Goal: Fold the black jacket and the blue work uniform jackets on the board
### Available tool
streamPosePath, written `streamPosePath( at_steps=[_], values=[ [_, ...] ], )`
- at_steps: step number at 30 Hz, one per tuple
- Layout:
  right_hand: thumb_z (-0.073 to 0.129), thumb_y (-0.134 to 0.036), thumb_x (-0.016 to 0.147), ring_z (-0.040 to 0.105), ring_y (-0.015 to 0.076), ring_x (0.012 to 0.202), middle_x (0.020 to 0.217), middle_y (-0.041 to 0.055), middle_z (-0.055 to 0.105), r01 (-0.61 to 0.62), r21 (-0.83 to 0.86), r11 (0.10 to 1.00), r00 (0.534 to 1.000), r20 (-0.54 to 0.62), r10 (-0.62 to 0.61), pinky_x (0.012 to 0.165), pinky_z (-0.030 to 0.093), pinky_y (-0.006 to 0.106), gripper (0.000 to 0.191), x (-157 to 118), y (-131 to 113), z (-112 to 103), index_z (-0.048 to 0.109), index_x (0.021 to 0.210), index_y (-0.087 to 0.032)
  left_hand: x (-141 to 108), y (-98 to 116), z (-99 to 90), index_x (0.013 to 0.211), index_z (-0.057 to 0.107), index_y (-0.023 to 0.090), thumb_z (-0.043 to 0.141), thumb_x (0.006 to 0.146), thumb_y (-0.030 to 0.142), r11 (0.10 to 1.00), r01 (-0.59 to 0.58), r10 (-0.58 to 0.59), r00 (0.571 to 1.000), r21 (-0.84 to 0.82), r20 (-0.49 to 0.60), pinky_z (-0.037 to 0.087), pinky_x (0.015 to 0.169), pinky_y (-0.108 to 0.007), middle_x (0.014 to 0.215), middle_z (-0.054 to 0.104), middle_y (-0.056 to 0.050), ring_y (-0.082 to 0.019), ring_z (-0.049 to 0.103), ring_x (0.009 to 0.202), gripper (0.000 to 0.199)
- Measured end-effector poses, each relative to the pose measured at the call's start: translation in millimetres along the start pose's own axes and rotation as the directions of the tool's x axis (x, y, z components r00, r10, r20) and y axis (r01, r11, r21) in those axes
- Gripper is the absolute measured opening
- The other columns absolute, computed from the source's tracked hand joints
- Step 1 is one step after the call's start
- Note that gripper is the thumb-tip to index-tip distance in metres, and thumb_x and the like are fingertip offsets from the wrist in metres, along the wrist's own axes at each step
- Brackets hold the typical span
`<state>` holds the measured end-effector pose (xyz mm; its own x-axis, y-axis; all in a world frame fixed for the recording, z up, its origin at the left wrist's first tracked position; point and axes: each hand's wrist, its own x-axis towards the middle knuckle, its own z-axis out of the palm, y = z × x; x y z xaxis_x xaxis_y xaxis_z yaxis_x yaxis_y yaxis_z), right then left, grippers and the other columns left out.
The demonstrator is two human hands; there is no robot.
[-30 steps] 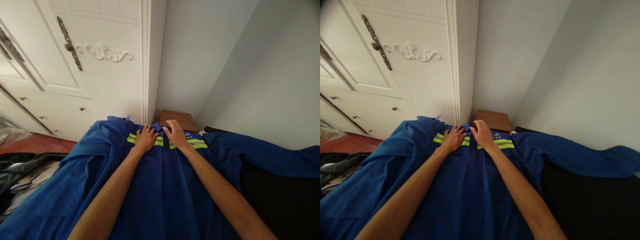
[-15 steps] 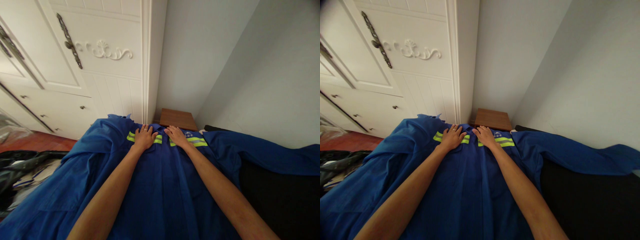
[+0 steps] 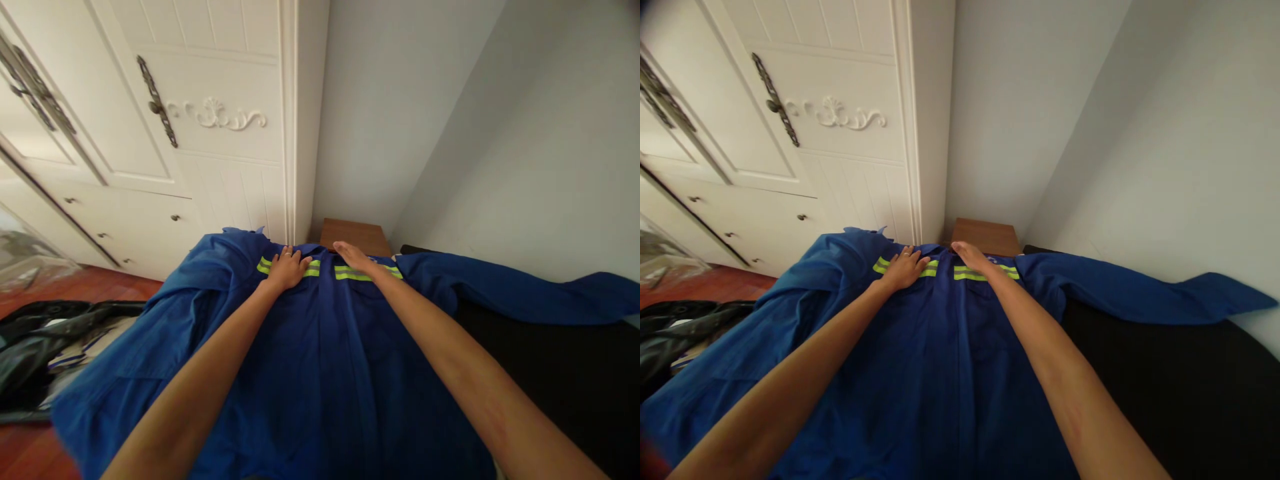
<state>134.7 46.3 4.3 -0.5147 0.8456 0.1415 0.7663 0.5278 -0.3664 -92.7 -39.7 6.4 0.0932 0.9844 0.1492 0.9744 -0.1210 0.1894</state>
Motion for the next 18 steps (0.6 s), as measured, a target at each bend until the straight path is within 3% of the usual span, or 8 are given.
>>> streamPosePath(
  at_steps=[2, 3, 5, 7, 9, 12, 18],
  values=[
    [0.043, -0.058, 0.097, 0.053, 0.0278, 0.128, 0.139, 0.0142, 0.057, 0.061, -0.019, 0.998, 0.998, 0.014, -0.061, 0.105, 0.041, 0.041, 0.058, -8, 13, -13, 0.055, 0.136, -0.016, -16, 11, -5.5, 0.14, 0.048, 0.014, 0.022, 0.099, 0.057, 0.999, -0.04, 0.04, 0.998, -0.002, -0.052, 0.03, 0.113, -0.05, 0.154, 0.038, -0.02, -0.031, 0.028, 0.146, 0.064],
    [0.057, -0.056, 0.09, 0.05, 0.0299, 0.131, 0.143, 0.0159, 0.053, 0.078, -0.066, 0.995, 0.996, 0.044, -0.075, 0.108, 0.04, 0.042, 0.065, -13, 20, -19, 0.052, 0.14, -0.015, -25, 18, -6.9, 0.142, 0.046, 0.014, 0.023, 0.098, 0.059, 0.997, -0.08, 0.08, 0.995, -0.004, -0.061, 0.029, 0.114, -0.05, 0.155, 0.036, -0.019, -0.031, 0.026, 0.147, 0.067],
    [0.069, -0.046, 0.083, 0.048, 0.0304, 0.133, 0.145, 0.0154, 0.05, 0.09, -0.176, 0.98, 0.991, 0.117, -0.07, 0.11, 0.038, 0.041, 0.068, -23, 29, -29, 0.051, 0.141, -0.015, -44, 35, -6.1, 0.148, 0.039, 0.014, 0.025, 0.096, 0.065, 0.984, -0.177, 0.176, 0.984, -0.013, -0.037, 0.024, 0.117, -0.05, 0.158, 0.031, -0.018, -0.031, 0.021, 0.149, 0.074],
    [0.062, -0.034, 0.089, 0.054, 0.0263, 0.127, 0.138, 0.0105, 0.059, 0.051, -0.262, 0.964, 0.991, 0.131, -0.017, 0.106, 0.041, 0.036, 0.047, -29, 31, -36, 0.059, 0.134, -0.02, -59, 48, -1.6, 0.151, 0.033, 0.013, 0.026, 0.094, 0.068, 0.97, -0.243, 0.244, 0.97, -0.019, 0.019, 0.021, 0.118, -0.051, 0.159, 0.026, -0.018, -0.032, 0.017, 0.149, 0.079],
    [0.049, -0.027, 0.095, 0.061, 0.0234, 0.118, 0.125, 0.0072, 0.068, -0.039, -0.317, 0.948, 0.996, 0.059, 0.06, 0.101, 0.044, 0.033, 0.033, -30, 28, -39, 0.066, 0.124, -0.023, -67, 56, 4.0, 0.152, 0.032, 0.011, 0.025, 0.095, 0.067, 0.965, -0.263, 0.263, 0.962, -0.011, 0.071, 0.02, 0.119, -0.051, 0.16, 0.023, -0.018, -0.032, 0.016, 0.15, 0.08],
    [0.037, -0.024, 0.098, 0.064, 0.0248, 0.111, 0.119, 0.0098, 0.07, -0.156, -0.331, 0.931, 0.988, -0.071, 0.14, 0.093, 0.048, 0.034, 0.038, -17, 17, -42, 0.067, 0.12, -0.022, -70, 57, 9.7, 0.151, 0.035, 0.009, 0.023, 0.096, 0.066, 0.968, -0.252, 0.251, 0.964, 0.004, 0.083, 0.02, 0.119, -0.049, 0.16, 0.022, -0.019, -0.032, 0.016, 0.149, 0.08],
    [0.034, -0.027, 0.099, 0.065, 0.0274, 0.11, 0.119, 0.0167, 0.069, -0.351, -0.271, 0.896, 0.924, -0.253, 0.286, 0.09, 0.047, 0.035, 0.04, 29, -14, -36, 0.069, 0.116, -0.018, -74, 56, 12.0, 0.152, 0.034, 0.012, 0.018, 0.096, 0.066, 0.974, -0.224, 0.225, 0.974, 0.006, -0.031, 0.021, 0.12, -0.047, 0.161, 0.021, -0.018, -0.031, 0.02, 0.149, 0.079]
  ],
)
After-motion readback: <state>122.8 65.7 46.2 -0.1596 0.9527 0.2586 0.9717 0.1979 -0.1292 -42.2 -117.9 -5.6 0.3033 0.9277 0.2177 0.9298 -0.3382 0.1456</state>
